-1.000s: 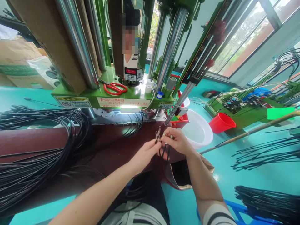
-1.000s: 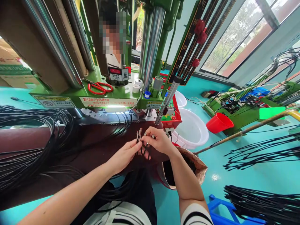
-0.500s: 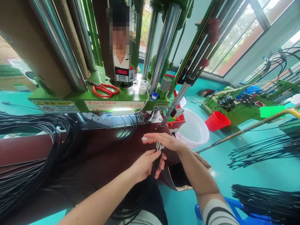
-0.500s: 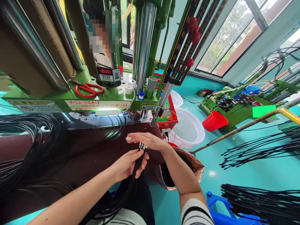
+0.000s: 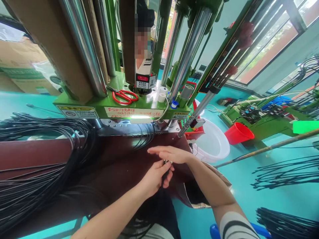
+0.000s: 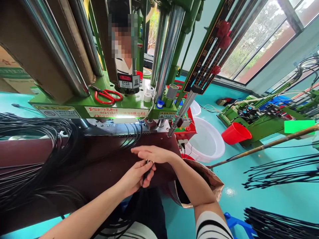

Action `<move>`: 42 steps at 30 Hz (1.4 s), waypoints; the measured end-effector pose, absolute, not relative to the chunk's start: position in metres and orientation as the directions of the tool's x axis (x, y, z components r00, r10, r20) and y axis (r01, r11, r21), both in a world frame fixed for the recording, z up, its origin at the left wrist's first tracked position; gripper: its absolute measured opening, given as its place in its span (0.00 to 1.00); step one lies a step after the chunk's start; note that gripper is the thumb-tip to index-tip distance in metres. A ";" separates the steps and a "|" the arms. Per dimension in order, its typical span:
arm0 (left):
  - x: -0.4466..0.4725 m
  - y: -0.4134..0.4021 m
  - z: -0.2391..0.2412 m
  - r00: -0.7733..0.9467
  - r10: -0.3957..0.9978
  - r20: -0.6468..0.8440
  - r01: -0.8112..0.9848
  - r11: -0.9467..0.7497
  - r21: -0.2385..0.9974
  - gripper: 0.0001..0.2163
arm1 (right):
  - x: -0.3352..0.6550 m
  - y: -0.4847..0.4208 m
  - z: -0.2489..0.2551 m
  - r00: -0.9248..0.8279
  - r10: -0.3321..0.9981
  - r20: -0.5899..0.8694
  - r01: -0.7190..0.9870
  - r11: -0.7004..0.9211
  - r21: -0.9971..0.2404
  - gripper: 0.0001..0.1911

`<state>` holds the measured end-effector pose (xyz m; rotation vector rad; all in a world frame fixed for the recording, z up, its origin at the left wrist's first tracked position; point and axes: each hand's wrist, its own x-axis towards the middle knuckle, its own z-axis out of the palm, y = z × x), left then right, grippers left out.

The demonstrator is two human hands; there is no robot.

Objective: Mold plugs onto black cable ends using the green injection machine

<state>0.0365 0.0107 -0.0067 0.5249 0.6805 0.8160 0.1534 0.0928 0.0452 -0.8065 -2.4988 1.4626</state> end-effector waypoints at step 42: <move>0.038 0.013 -0.017 0.273 0.909 -0.314 -0.007 0.329 0.944 0.12 | 0.179 0.013 -0.014 -0.179 0.971 -0.160 0.104 -0.143 -0.984 0.18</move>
